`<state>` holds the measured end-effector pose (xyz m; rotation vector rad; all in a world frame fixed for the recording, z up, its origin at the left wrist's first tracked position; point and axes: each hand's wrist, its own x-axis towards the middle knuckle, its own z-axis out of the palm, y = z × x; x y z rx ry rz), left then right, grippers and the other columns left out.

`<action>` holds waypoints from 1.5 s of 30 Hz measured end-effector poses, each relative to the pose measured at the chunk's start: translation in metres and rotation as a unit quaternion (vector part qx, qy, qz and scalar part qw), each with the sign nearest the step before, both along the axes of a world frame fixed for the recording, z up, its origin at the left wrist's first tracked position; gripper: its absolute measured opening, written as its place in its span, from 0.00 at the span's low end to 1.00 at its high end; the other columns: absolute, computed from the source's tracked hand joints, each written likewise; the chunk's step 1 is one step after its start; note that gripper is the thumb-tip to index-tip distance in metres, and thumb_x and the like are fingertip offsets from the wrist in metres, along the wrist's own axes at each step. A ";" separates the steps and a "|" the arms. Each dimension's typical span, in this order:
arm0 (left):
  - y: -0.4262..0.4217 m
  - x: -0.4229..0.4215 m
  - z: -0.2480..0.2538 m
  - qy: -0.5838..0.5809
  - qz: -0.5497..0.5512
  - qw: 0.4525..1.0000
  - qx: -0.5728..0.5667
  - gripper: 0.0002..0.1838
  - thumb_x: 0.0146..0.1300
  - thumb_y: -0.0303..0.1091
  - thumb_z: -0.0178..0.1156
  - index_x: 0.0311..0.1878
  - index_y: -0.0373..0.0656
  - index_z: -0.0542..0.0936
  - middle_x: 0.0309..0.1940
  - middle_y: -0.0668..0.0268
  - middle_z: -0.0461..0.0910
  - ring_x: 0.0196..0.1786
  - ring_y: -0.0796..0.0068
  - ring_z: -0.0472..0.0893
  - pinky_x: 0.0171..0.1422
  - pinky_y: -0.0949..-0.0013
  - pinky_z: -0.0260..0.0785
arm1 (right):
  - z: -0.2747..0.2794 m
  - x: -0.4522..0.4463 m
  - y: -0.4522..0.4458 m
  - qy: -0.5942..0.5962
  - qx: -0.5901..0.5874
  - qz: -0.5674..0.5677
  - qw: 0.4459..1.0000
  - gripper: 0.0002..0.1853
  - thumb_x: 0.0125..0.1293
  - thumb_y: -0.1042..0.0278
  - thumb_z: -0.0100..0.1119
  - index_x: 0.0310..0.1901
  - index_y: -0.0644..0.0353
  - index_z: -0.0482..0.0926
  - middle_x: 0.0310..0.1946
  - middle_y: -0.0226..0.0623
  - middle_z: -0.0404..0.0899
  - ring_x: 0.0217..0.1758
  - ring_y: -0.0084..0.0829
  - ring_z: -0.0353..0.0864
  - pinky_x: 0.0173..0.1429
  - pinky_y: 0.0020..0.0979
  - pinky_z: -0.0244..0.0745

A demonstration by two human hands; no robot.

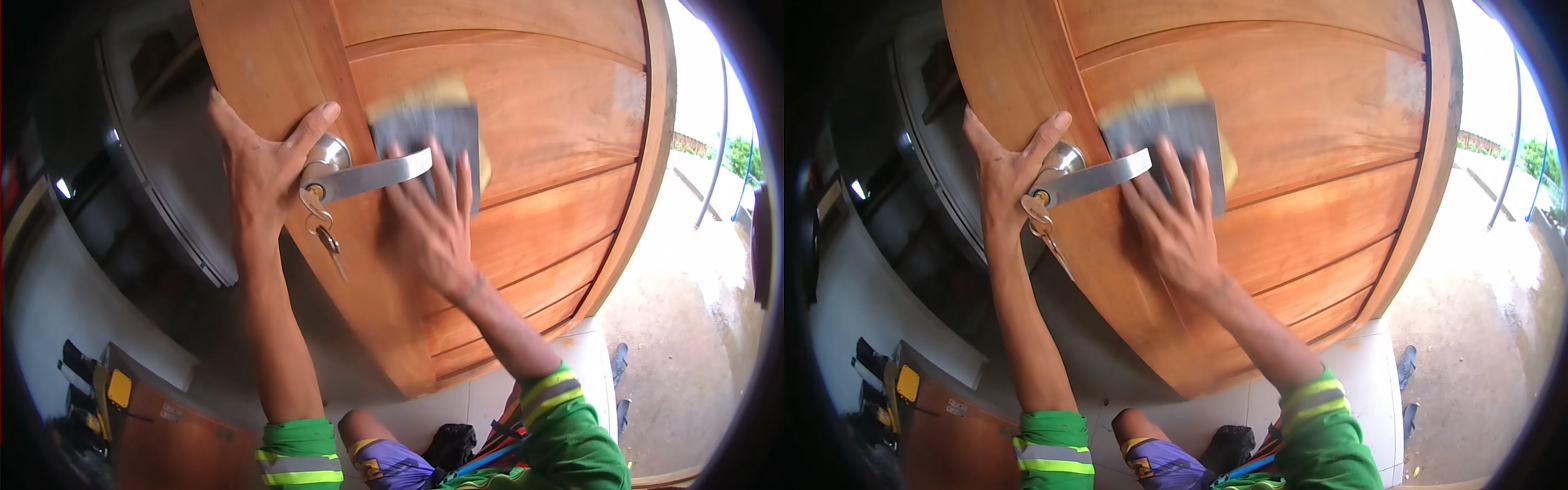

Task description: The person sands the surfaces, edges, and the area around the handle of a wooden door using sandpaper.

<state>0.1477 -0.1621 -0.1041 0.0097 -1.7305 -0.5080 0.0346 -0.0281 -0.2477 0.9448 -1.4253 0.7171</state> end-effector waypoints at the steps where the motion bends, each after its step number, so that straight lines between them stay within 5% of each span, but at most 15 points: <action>1: 0.000 0.000 -0.002 0.000 -0.001 1.000 0.007 0.61 0.55 0.44 0.82 0.77 0.29 0.49 0.64 0.44 0.73 0.62 0.57 0.80 0.67 0.60 0.75 | -0.029 -0.001 0.001 -0.011 0.018 -0.021 1.000 0.27 0.69 0.65 0.55 0.70 0.58 0.76 0.77 0.33 0.69 0.85 0.49 0.55 0.86 0.63 0.39; 7: -0.002 -0.006 0.000 0.021 -0.043 0.999 0.020 0.64 0.48 0.50 0.85 0.77 0.29 0.52 0.64 0.42 0.73 0.64 0.50 0.79 0.68 0.54 0.73 | 0.110 -0.003 -0.004 0.060 -0.070 0.055 0.994 0.23 0.67 0.71 0.62 0.65 0.55 0.82 0.73 0.31 0.75 0.84 0.51 0.58 0.85 0.63 0.38; 13: 0.001 0.000 -0.002 0.003 -0.036 0.998 0.045 0.64 0.49 0.51 0.84 0.76 0.30 0.52 0.64 0.42 0.74 0.63 0.50 0.79 0.68 0.54 0.73 | -0.037 -0.003 -0.001 -0.015 0.009 -0.022 1.000 0.26 0.67 0.64 0.60 0.67 0.57 0.78 0.76 0.31 0.71 0.84 0.51 0.57 0.85 0.66 0.38; 17: -0.001 -0.001 -0.003 -0.007 0.006 1.000 0.007 0.59 0.54 0.46 0.83 0.75 0.29 0.52 0.63 0.44 0.72 0.63 0.57 0.79 0.68 0.60 0.74 | 0.115 0.001 -0.005 0.055 -0.078 0.060 0.994 0.24 0.70 0.62 0.58 0.67 0.57 0.78 0.75 0.35 0.72 0.84 0.50 0.59 0.84 0.67 0.40; 25: 0.011 0.004 -0.001 -0.003 -0.074 0.994 0.075 0.60 0.51 0.48 0.84 0.75 0.32 0.54 0.62 0.45 0.74 0.61 0.56 0.80 0.66 0.57 0.75 | -0.048 0.008 -0.003 -0.062 -0.001 0.020 0.998 0.25 0.68 0.65 0.57 0.67 0.56 0.79 0.76 0.36 0.71 0.83 0.55 0.59 0.83 0.69 0.40; 29: 0.005 -0.001 -0.002 0.028 -0.048 0.998 0.039 0.59 0.50 0.50 0.84 0.74 0.33 0.56 0.61 0.45 0.76 0.59 0.55 0.82 0.64 0.55 0.76 | 0.093 0.004 0.004 0.020 -0.039 0.088 0.995 0.26 0.70 0.68 0.54 0.70 0.55 0.77 0.77 0.33 0.69 0.85 0.52 0.55 0.85 0.68 0.36; 32: 0.003 0.001 0.000 0.014 -0.070 0.997 0.029 0.60 0.50 0.49 0.84 0.75 0.33 0.54 0.61 0.44 0.76 0.60 0.54 0.82 0.65 0.56 0.76 | 0.067 0.002 0.003 0.003 -0.017 0.076 0.997 0.27 0.71 0.68 0.53 0.71 0.57 0.75 0.78 0.32 0.68 0.86 0.52 0.53 0.85 0.67 0.35; 35: 0.016 0.009 0.002 -0.039 -0.036 0.995 0.087 0.59 0.54 0.45 0.83 0.76 0.29 0.52 0.65 0.45 0.72 0.65 0.58 0.77 0.69 0.60 0.73 | -0.021 0.011 0.004 -0.047 0.029 0.019 0.998 0.26 0.70 0.70 0.53 0.70 0.58 0.76 0.78 0.33 0.68 0.86 0.52 0.53 0.84 0.68 0.36; 41: 0.000 -0.004 -0.002 0.024 -0.024 0.999 0.016 0.61 0.50 0.50 0.83 0.75 0.33 0.54 0.61 0.45 0.76 0.60 0.53 0.82 0.66 0.57 0.75 | 0.115 -0.004 -0.003 0.064 -0.067 0.073 0.993 0.26 0.69 0.68 0.55 0.68 0.59 0.77 0.76 0.35 0.70 0.86 0.52 0.52 0.85 0.68 0.36; 45: 0.006 0.001 0.001 0.004 -0.046 0.998 0.048 0.61 0.50 0.49 0.84 0.76 0.33 0.53 0.62 0.44 0.75 0.61 0.54 0.81 0.67 0.56 0.75 | 0.028 0.004 -0.001 -0.028 -0.007 0.033 0.999 0.25 0.68 0.67 0.56 0.67 0.59 0.77 0.76 0.34 0.71 0.85 0.54 0.54 0.83 0.71 0.38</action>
